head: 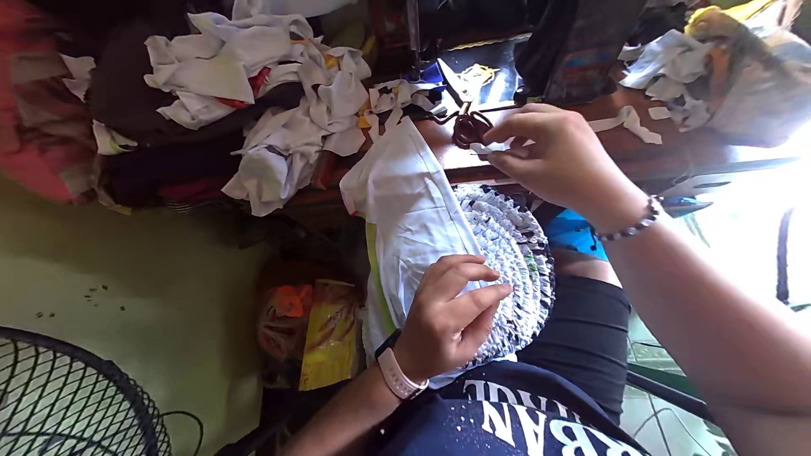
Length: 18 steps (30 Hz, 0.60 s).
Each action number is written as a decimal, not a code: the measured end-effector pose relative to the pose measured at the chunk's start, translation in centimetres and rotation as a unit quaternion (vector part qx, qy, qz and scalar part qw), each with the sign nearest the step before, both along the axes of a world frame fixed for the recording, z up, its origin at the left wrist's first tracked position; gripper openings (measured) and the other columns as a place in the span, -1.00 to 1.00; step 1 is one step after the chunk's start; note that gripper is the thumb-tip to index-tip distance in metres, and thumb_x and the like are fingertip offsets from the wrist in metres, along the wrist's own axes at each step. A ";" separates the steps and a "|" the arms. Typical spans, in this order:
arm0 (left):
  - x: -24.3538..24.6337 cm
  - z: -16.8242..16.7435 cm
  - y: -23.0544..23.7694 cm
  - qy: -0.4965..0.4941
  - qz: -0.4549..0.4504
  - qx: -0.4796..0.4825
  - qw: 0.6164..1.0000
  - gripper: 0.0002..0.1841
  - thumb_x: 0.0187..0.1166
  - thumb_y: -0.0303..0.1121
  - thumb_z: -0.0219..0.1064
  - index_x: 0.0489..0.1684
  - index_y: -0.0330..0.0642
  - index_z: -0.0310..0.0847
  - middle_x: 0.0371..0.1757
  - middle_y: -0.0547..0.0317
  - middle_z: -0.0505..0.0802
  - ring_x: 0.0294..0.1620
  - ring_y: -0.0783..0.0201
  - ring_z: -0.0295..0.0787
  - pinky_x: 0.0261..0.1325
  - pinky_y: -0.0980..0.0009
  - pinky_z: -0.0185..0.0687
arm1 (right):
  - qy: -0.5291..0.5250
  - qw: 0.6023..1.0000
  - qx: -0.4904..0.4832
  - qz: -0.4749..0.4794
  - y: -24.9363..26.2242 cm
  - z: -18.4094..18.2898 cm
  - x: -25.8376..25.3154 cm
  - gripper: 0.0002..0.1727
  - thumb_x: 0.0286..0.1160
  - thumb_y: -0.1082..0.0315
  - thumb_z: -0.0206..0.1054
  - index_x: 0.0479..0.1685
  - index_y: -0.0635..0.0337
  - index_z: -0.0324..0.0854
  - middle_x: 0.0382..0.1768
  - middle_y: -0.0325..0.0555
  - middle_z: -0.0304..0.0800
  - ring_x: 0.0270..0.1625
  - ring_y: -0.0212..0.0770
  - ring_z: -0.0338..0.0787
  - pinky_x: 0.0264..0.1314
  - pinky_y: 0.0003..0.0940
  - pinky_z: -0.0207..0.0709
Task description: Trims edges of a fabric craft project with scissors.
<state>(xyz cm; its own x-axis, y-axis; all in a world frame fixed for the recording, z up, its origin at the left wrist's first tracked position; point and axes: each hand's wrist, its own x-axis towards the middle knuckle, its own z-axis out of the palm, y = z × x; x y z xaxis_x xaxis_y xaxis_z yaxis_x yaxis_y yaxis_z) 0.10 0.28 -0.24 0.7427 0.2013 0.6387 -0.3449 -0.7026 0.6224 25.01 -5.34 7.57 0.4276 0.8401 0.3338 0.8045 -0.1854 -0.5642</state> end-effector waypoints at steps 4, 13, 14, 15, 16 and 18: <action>0.1 -0.1 -0.1 -0.007 -0.002 -0.004 1.000 -0.81 0.59 -0.43 0.36 -0.01 -0.13 0.90 0.09 0.01 0.89 0.41 0.03 0.69 0.47 0.12 0.61 | -0.057 0.998 -0.025 -0.026 1.9 -0.6 0.5 -0.74 0.47 0.27 0.43 0.06 0.12 0.81 0.02 0.06 0.75 0.14 0.07 0.74 0.22 0.09 0.60; 0.0 -0.1 0.0 -0.009 -0.001 -0.007 1.000 -0.81 0.59 -0.43 0.36 -0.02 -0.13 0.90 0.09 0.02 0.89 0.41 0.02 0.68 0.48 0.11 0.60 | -0.089 0.991 -0.082 -0.058 3.9 -0.5 0.4 -0.69 0.46 0.19 0.45 0.04 0.19 0.81 0.01 0.18 0.74 0.18 0.24 0.70 0.16 0.22 0.56; 0.0 -0.1 0.0 -0.010 -0.001 -0.008 1.000 -0.81 0.59 -0.43 0.36 -0.02 -0.14 0.90 0.09 0.01 0.89 0.41 0.02 0.69 0.48 0.11 0.61 | -0.091 0.990 -0.089 -0.059 4.0 -0.6 0.4 -0.70 0.47 0.18 0.45 0.03 0.19 0.81 0.00 0.17 0.75 0.18 0.24 0.71 0.16 0.23 0.55; 0.0 -0.2 0.0 -0.010 -0.001 -0.008 1.000 -0.81 0.59 -0.43 0.36 -0.02 -0.13 0.90 0.10 0.01 0.89 0.40 0.02 0.69 0.48 0.11 0.60 | -0.094 0.989 -0.095 -0.058 4.2 -0.6 0.5 -0.70 0.48 0.18 0.44 0.01 0.19 0.81 -0.02 0.17 0.76 0.17 0.23 0.71 0.15 0.23 0.55; 0.0 -0.2 0.0 -0.010 -0.001 -0.008 1.000 -0.81 0.59 -0.43 0.36 -0.02 -0.13 0.90 0.10 0.01 0.89 0.41 0.02 0.69 0.48 0.10 0.60 | -0.095 0.989 -0.098 -0.058 4.3 -0.7 0.6 -0.71 0.48 0.17 0.44 -0.01 0.18 0.81 -0.03 0.17 0.77 0.17 0.23 0.72 0.15 0.23 0.55; 0.0 -0.2 -0.1 -0.010 0.000 -0.008 1.000 -0.81 0.59 -0.44 0.36 -0.03 -0.13 0.90 0.09 0.02 0.89 0.40 0.02 0.69 0.48 0.11 0.61 | -0.091 0.988 -0.106 -0.059 4.4 -0.7 0.6 -0.71 0.48 0.17 0.44 -0.02 0.18 0.81 -0.03 0.17 0.77 0.17 0.23 0.73 0.13 0.24 0.56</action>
